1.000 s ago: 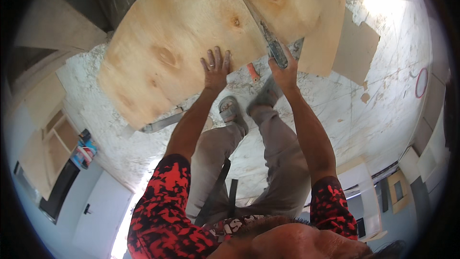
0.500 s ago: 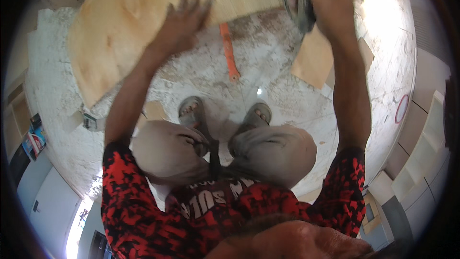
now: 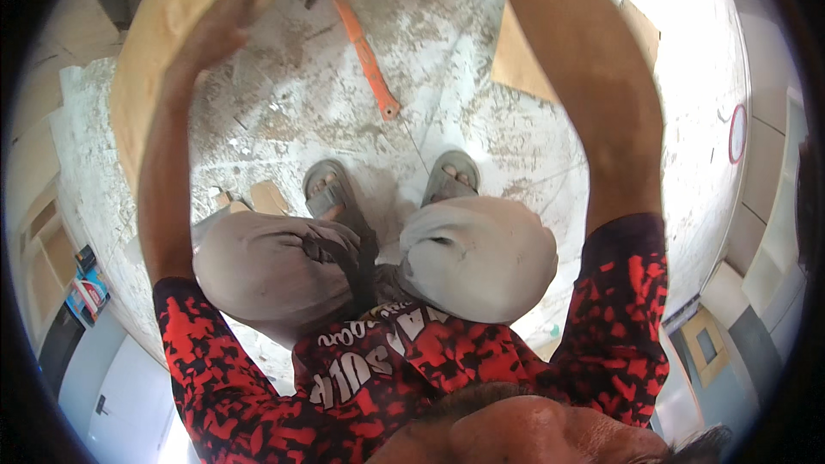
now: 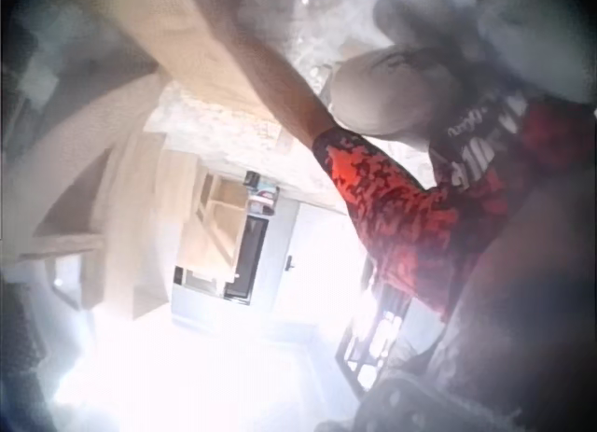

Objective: The person uses a hand saw to cut a piece of plywood on the floor and then moves the wood panels.

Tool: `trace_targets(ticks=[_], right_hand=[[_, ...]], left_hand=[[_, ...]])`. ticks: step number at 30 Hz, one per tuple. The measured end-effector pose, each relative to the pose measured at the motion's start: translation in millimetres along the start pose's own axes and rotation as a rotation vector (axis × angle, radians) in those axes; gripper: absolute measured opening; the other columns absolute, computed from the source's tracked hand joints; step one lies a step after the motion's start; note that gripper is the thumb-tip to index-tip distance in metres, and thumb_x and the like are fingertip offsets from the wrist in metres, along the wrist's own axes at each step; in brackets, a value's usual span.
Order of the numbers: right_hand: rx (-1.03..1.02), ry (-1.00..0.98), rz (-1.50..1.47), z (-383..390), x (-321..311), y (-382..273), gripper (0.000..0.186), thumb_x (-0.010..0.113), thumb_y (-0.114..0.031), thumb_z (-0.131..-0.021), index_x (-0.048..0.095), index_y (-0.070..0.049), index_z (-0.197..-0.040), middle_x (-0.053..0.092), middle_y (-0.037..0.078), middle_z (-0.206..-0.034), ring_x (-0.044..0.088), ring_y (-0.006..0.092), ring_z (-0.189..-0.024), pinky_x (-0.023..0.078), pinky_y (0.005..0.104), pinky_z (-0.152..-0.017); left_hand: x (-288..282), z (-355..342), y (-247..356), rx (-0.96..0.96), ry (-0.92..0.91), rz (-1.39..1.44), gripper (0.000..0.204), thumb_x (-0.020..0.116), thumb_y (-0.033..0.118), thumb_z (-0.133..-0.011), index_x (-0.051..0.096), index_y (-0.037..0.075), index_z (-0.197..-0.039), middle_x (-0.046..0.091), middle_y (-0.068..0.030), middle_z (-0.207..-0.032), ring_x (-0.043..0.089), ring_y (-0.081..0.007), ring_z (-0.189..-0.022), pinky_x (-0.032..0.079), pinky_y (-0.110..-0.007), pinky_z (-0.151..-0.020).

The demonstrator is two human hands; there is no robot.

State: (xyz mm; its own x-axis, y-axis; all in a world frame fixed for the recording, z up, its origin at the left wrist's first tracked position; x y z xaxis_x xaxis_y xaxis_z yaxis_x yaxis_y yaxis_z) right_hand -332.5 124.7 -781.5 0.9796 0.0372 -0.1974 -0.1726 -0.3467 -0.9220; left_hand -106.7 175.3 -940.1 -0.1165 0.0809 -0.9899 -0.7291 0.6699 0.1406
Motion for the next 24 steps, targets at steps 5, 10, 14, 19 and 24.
trace_targets(ticks=[5, 10, 14, 19, 24], right_hand=[[-0.061, 0.227, 0.251, 78, -8, 48, 0.048, 0.063, -0.025, -0.084, 0.051, 0.001, -0.123, 0.064, 0.020, -0.101, 0.063, 0.0312, -0.090, 0.050, 0.0400, -0.079], [-0.016, 0.287, 0.218, 126, 9, 74, 0.054, 0.061, -0.019, -0.085, 0.043, 0.005, -0.130, 0.063, 0.022, -0.105, 0.062, 0.0308, -0.095, 0.048, 0.0379, -0.085], [0.096, 0.264, 0.201, 118, 12, 79, 0.054, 0.062, -0.016, -0.085, 0.042, 0.005, -0.131, 0.063, 0.020, -0.107, 0.062, 0.0243, -0.096, 0.047, 0.0336, -0.086], [0.151, 0.205, 0.219, 119, 0, 88, 0.054, 0.062, -0.013, -0.086, 0.041, 0.005, -0.132, 0.062, 0.016, -0.106, 0.060, 0.0200, -0.093, 0.047, 0.0324, -0.084], [0.197, 0.078, 0.145, 113, 1, 92, 0.056, 0.060, -0.012, -0.085, 0.038, 0.003, -0.134, 0.058, 0.016, -0.110, 0.056, 0.0209, -0.097, 0.045, 0.0333, -0.087]], left_hand=[[59, 3, 22, -0.216, -0.134, -0.157, 0.088, 0.066, 0.016, -0.076, 0.016, 0.012, -0.149, 0.013, -0.0160, -0.155, 0.019, -0.0430, -0.139, 0.027, -0.064, -0.103], [56, 16, 41, -0.144, -0.148, -0.222, 0.084, 0.065, 0.020, -0.078, 0.018, 0.011, -0.148, 0.012, -0.0180, -0.154, 0.020, -0.0439, -0.138, 0.025, -0.066, -0.103], [60, 20, 32, -0.137, -0.207, -0.186, 0.083, 0.067, 0.027, -0.078, 0.023, 0.011, -0.146, 0.012, -0.0172, -0.154, 0.014, -0.0424, -0.140, 0.019, -0.068, -0.104], [40, -29, 4, -0.264, -0.189, 0.194, 0.065, 0.056, 0.045, -0.088, 0.034, 0.017, -0.142, 0.013, -0.0145, -0.155, 0.014, -0.0391, -0.141, 0.013, -0.068, -0.107], [37, -148, -77, -0.575, 0.093, 0.260, 0.055, 0.039, 0.047, -0.095, 0.034, 0.020, -0.143, 0.018, -0.0127, -0.154, 0.014, -0.0369, -0.142, 0.009, -0.072, -0.104]])
Point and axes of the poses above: each hand's wrist, its own z-axis away from the middle knuckle, its own x-axis out of the palm, y = z × x, the point moved 9 cm from there along -z, towards the middle knuckle
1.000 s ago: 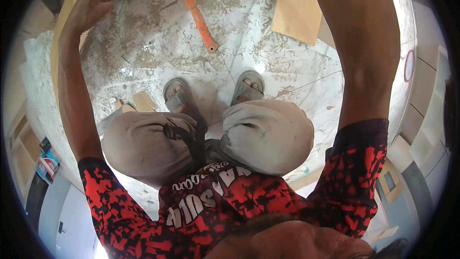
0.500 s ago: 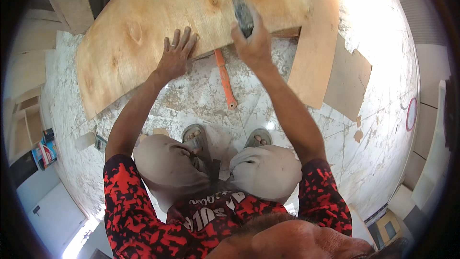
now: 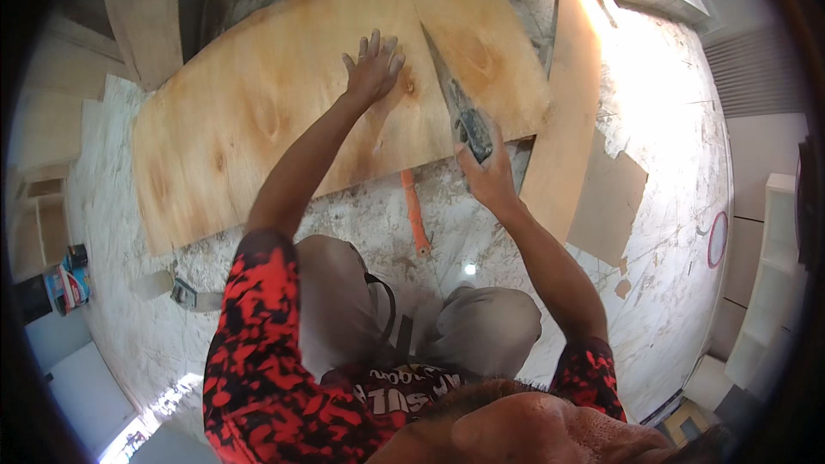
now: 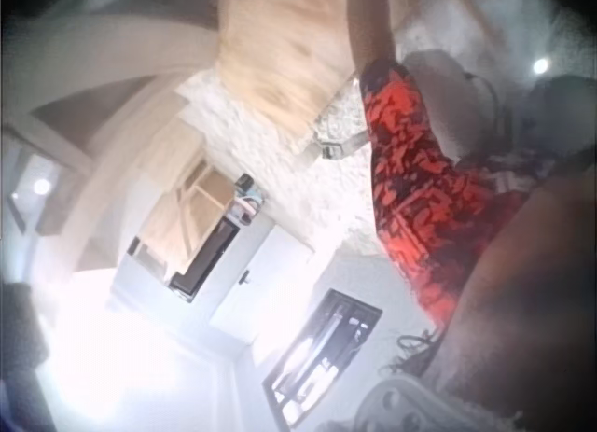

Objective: The person uses a hand saw to cut a piece of plywood on the floor and then moves the wood panels.

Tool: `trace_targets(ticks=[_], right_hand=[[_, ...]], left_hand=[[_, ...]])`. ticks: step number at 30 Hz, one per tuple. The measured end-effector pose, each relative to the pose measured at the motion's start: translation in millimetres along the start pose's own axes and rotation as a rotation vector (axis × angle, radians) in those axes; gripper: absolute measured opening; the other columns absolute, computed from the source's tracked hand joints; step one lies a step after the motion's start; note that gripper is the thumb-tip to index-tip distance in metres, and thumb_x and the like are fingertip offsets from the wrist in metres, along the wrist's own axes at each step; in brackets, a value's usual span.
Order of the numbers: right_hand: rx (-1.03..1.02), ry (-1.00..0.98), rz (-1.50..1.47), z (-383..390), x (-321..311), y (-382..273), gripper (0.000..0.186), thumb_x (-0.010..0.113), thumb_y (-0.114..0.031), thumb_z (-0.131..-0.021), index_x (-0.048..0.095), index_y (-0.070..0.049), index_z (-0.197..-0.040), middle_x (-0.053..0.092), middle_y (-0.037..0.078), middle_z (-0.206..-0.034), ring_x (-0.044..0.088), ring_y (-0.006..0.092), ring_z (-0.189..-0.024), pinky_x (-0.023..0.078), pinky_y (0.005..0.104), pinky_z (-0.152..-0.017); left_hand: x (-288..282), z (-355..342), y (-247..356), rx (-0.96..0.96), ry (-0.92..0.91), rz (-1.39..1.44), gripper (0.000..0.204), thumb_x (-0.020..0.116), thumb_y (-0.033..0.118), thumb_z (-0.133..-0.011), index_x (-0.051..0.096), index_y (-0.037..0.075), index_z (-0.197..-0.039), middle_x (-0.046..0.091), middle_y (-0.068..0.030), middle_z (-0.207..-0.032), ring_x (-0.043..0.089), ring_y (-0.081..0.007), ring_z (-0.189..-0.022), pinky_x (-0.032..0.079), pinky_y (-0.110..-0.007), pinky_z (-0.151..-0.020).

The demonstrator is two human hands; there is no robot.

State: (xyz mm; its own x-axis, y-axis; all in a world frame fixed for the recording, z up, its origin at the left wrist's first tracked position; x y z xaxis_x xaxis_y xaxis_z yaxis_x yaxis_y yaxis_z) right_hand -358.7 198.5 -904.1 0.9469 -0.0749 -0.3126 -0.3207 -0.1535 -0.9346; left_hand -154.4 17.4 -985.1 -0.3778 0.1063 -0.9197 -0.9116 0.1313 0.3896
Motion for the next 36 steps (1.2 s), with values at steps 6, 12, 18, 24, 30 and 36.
trace_targets(ticks=[6, 12, 18, 24, 30, 36], right_hand=[[0.275, -0.171, 0.068, -11, -17, 3, 0.059, 0.060, -0.009, -0.084, 0.035, -0.001, -0.137, 0.058, 0.016, -0.110, 0.057, 0.0192, -0.091, 0.046, 0.0328, -0.084], [0.223, -0.005, 0.184, -9, -2, 0, 0.061, 0.061, -0.007, -0.078, 0.040, 0.001, -0.135, 0.058, 0.021, -0.116, 0.058, 0.0249, -0.106, 0.044, 0.0351, -0.092], [0.291, 0.064, -0.064, 6, 7, -7, 0.066, 0.061, -0.005, -0.076, 0.037, 0.003, -0.137, 0.059, 0.025, -0.117, 0.058, 0.0328, -0.110, 0.044, 0.0388, -0.094], [0.503, -0.150, 0.139, -45, -6, -30, 0.066, 0.063, -0.008, -0.076, 0.038, -0.001, -0.137, 0.061, 0.028, -0.109, 0.061, 0.0402, -0.100, 0.048, 0.0385, -0.086], [0.551, -0.148, 0.113, -21, -12, -15, 0.069, 0.066, -0.012, -0.076, 0.038, -0.002, -0.138, 0.062, 0.027, -0.107, 0.062, 0.0391, -0.098, 0.050, 0.0389, -0.081], [0.415, -0.046, -0.084, 9, -11, 1, 0.069, 0.064, -0.006, -0.074, 0.039, -0.004, -0.138, 0.064, 0.023, -0.106, 0.065, 0.0337, -0.097, 0.050, 0.0362, -0.082]], left_hand=[[21, -43, 32, -0.074, 0.042, -0.151, 0.051, 0.031, 0.040, -0.097, 0.030, 0.023, -0.145, 0.017, -0.0065, -0.155, 0.012, -0.0368, -0.142, 0.001, -0.076, -0.102], [18, -43, 29, -0.080, 0.053, -0.267, 0.051, 0.030, 0.037, -0.097, 0.027, 0.022, -0.146, 0.017, -0.0061, -0.155, 0.014, -0.0366, -0.142, 0.004, -0.076, -0.102], [22, -48, 35, -0.070, 0.028, -0.265, 0.052, 0.031, 0.036, -0.097, 0.026, 0.021, -0.147, 0.015, -0.0054, -0.156, 0.012, -0.0371, -0.142, 0.001, -0.076, -0.101], [24, -50, 38, -0.078, 0.016, -0.318, 0.052, 0.028, 0.037, -0.097, 0.025, 0.020, -0.147, 0.015, -0.0062, -0.156, 0.011, -0.0375, -0.142, 0.003, -0.075, -0.102], [27, -52, 37, -0.081, -0.001, -0.312, 0.052, 0.028, 0.037, -0.097, 0.026, 0.021, -0.147, 0.015, -0.0062, -0.156, 0.011, -0.0378, -0.142, 0.003, -0.075, -0.101], [30, -50, 39, -0.086, -0.033, -0.285, 0.053, 0.028, 0.037, -0.097, 0.023, 0.021, -0.148, 0.012, -0.0061, -0.156, 0.007, -0.0376, -0.143, 0.000, -0.076, -0.100]])
Point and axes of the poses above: each hand's wrist, its own z-axis away from the middle knuckle, its own x-axis out of the palm, y = z × x, the point moved 9 cm from there along -z, towards the middle knuckle
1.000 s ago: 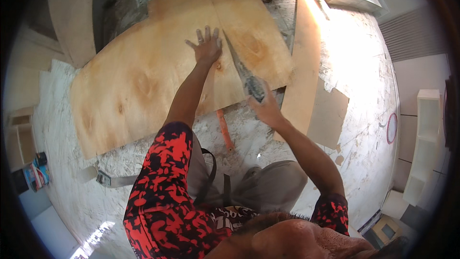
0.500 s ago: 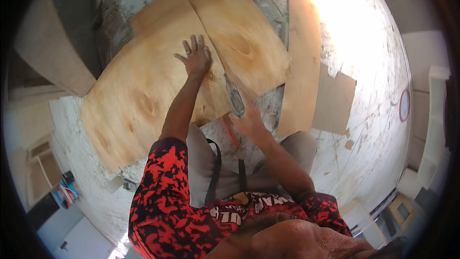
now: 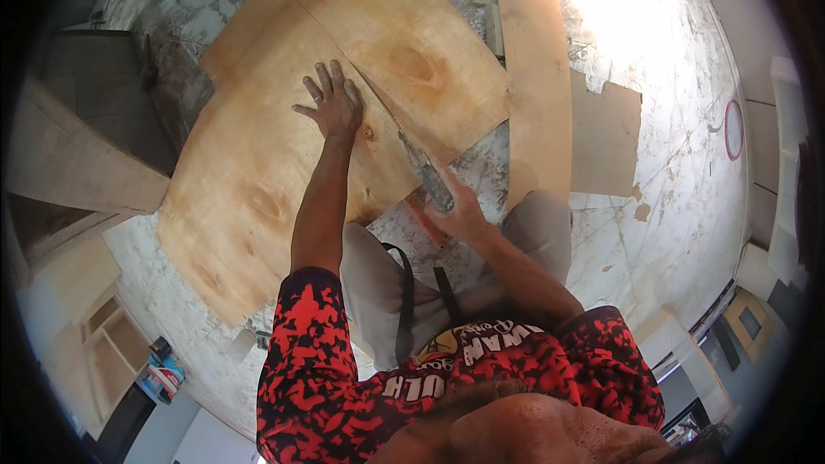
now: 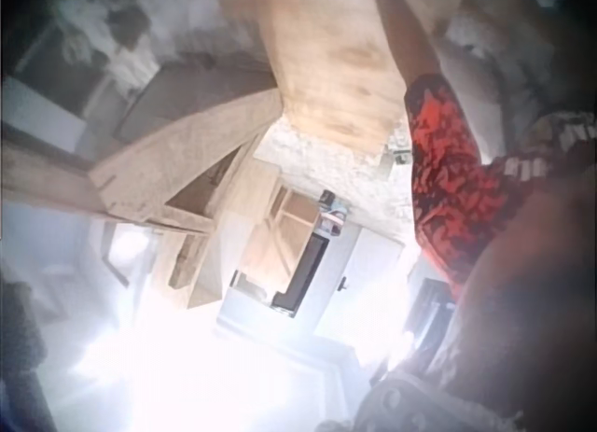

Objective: The person uses a hand saw to cut a piece of plywood on the floor and then moves the wood panels.

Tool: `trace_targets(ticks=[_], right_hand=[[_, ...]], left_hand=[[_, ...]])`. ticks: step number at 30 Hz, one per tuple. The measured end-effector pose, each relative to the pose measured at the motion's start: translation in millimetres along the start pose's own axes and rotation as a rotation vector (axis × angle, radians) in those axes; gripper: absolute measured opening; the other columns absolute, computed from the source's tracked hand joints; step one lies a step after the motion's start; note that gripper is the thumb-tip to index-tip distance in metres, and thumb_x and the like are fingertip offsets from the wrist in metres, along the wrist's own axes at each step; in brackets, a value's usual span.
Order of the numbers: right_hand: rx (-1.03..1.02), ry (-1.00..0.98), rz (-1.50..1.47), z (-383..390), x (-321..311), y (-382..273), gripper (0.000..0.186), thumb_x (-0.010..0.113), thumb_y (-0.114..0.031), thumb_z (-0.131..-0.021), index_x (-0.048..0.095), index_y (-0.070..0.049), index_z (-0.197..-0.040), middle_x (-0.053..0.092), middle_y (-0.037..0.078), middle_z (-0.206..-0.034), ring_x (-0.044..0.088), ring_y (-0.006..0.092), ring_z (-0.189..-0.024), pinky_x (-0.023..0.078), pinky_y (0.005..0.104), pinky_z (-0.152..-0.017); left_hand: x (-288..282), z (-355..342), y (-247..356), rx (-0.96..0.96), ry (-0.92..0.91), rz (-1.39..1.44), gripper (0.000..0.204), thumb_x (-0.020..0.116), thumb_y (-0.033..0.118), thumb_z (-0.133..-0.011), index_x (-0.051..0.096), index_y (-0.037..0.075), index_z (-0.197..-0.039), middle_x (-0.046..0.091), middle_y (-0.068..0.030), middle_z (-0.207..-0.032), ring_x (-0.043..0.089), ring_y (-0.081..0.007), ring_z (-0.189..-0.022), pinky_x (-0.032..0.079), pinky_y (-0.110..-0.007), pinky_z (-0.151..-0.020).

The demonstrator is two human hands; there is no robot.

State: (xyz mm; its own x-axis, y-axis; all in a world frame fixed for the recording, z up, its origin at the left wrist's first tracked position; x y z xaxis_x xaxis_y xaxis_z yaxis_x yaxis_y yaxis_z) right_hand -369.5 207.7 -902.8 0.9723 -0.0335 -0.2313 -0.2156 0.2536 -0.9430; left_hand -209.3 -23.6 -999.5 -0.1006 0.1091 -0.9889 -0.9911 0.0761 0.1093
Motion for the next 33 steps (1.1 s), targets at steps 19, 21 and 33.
trace_targets(ticks=[19, 21, 33], right_hand=[[0.003, 0.067, 0.182, -21, 5, -22, 0.068, 0.064, -0.008, -0.075, 0.039, -0.006, -0.138, 0.061, 0.026, -0.112, 0.061, 0.0360, -0.105, 0.049, 0.0360, -0.087], [0.045, 0.023, 0.157, -19, 3, -22, 0.070, 0.066, -0.011, -0.075, 0.038, -0.005, -0.139, 0.061, 0.025, -0.111, 0.062, 0.0370, -0.102, 0.049, 0.0376, -0.085], [0.026, -0.017, 0.124, -28, -12, -48, 0.063, 0.065, -0.001, -0.073, 0.044, 0.002, -0.133, 0.064, 0.023, -0.108, 0.065, 0.0272, -0.101, 0.049, 0.0325, -0.083]], left_hand=[[1, -89, -4, 0.297, 0.077, 0.027, 0.045, 0.034, 0.035, -0.096, 0.040, 0.022, -0.138, 0.031, 0.0029, -0.148, 0.022, -0.0248, -0.141, 0.008, -0.077, -0.101], [3, -80, 7, 0.350, 0.053, -0.018, 0.042, 0.035, 0.034, -0.096, 0.043, 0.021, -0.135, 0.035, 0.0036, -0.145, 0.024, -0.0249, -0.140, 0.010, -0.080, -0.098], [-3, -97, 11, 0.340, -0.081, -0.061, 0.034, 0.034, 0.033, -0.096, 0.057, 0.024, -0.120, 0.043, 0.0110, -0.135, 0.019, -0.0186, -0.141, 0.004, -0.082, -0.096]])
Point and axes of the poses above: each hand's wrist, its own z-axis away from the middle knuckle, its own x-axis out of the palm, y = z × x, the point moved 9 cm from there along -z, towards the middle knuckle
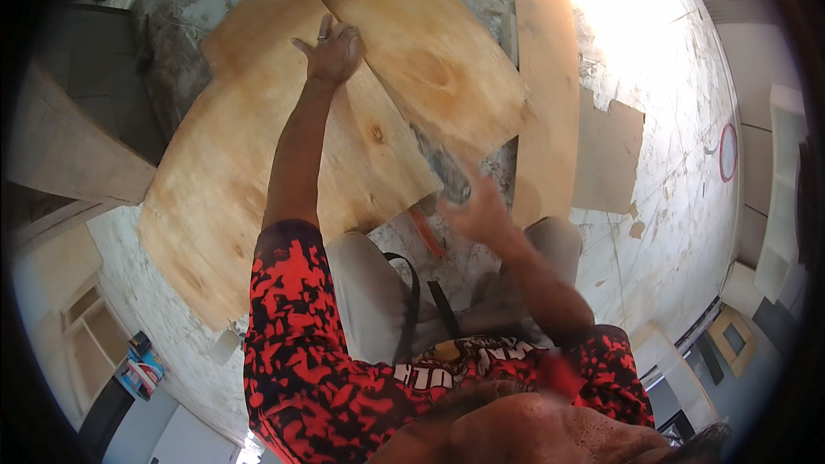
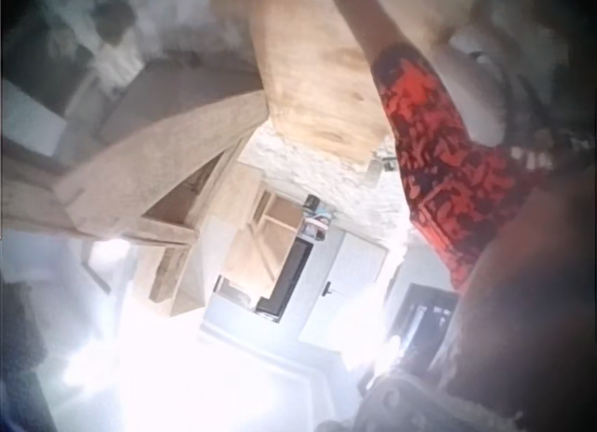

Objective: The person uses a hand saw to cut a piece of plywood on the floor and then moves the wood panels.

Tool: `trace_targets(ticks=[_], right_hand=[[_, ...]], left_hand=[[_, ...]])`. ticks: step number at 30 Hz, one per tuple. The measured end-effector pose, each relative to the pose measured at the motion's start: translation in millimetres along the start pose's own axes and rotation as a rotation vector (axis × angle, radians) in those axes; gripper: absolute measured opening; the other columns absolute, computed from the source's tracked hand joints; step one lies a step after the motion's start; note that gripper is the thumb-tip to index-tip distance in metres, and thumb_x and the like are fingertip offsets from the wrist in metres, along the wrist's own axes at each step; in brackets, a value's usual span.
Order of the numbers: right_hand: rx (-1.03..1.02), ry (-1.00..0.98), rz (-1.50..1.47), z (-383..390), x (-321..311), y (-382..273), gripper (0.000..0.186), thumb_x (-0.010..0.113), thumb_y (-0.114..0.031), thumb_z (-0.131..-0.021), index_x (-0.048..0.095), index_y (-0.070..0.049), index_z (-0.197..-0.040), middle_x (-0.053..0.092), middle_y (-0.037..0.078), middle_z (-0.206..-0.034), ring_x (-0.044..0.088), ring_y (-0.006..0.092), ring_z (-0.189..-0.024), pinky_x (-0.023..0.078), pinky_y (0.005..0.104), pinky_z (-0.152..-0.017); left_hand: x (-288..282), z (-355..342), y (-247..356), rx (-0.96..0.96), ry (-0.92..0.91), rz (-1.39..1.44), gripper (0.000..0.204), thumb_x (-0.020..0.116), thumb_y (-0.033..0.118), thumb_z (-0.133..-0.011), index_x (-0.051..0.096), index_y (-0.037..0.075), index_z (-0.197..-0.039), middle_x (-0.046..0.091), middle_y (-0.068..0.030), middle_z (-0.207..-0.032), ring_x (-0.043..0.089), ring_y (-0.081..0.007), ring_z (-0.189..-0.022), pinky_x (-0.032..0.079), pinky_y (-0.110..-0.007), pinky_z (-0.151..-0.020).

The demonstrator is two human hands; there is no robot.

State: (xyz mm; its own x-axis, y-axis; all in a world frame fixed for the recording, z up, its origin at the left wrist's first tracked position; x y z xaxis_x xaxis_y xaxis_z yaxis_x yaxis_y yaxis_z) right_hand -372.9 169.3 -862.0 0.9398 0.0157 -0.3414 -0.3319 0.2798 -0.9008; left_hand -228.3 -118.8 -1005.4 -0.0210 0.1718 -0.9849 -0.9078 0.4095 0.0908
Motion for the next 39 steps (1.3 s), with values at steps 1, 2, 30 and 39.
trace_targets(ticks=[1, 2, 30, 39], right_hand=[[0.088, -0.053, 0.002, -9, -11, -22, 0.063, 0.064, -0.002, -0.074, 0.044, 0.002, -0.133, 0.064, 0.023, -0.107, 0.065, 0.0267, -0.100, 0.049, 0.0324, -0.082], [0.183, -0.095, 0.010, -12, -19, -27, 0.063, 0.064, -0.002, -0.074, 0.043, 0.002, -0.134, 0.064, 0.023, -0.107, 0.065, 0.0261, -0.099, 0.049, 0.0324, -0.082], [0.139, -0.064, 0.144, 37, -4, 26, 0.076, 0.069, -0.010, -0.073, 0.036, -0.007, -0.141, 0.064, 0.022, -0.104, 0.064, 0.0397, -0.077, 0.053, 0.0386, -0.069], [0.239, -0.137, 0.012, 160, -46, -4, 0.076, 0.070, -0.006, -0.070, 0.036, -0.004, -0.139, 0.055, 0.022, -0.124, 0.061, 0.0366, -0.102, 0.052, 0.0394, -0.081]], left_hand=[[0, 0, -7, -0.007, 0.017, 0.020, 0.034, 0.033, 0.033, -0.096, 0.057, 0.024, -0.119, 0.043, 0.0110, -0.135, 0.018, -0.0184, -0.141, 0.003, -0.082, -0.097], [0, -5, -6, -0.003, 0.034, 0.049, 0.034, 0.033, 0.033, -0.097, 0.057, 0.024, -0.118, 0.043, 0.0110, -0.135, 0.018, -0.0182, -0.141, 0.003, -0.082, -0.097], [11, -13, -2, 0.000, 0.062, 0.030, 0.048, 0.020, 0.040, -0.097, 0.051, 0.024, -0.130, 0.040, 0.0062, -0.143, 0.020, -0.0241, -0.142, 0.002, -0.079, -0.098], [4, -8, -7, -0.023, 0.066, 0.068, 0.048, 0.021, 0.041, -0.096, 0.051, 0.024, -0.130, 0.037, 0.0066, -0.145, 0.020, -0.0227, -0.142, 0.002, -0.079, -0.098]])
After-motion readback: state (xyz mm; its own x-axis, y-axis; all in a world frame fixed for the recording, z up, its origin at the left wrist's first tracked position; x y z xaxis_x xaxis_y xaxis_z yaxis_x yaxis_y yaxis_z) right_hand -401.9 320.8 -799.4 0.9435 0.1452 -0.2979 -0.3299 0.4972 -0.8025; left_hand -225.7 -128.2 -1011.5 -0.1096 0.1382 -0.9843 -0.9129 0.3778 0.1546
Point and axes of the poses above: each hand's wrist, its own z-axis away from the middle knuckle, its own x-axis out of the palm, y = z × x, the point moved 9 cm from there along -z, towards the middle knuckle
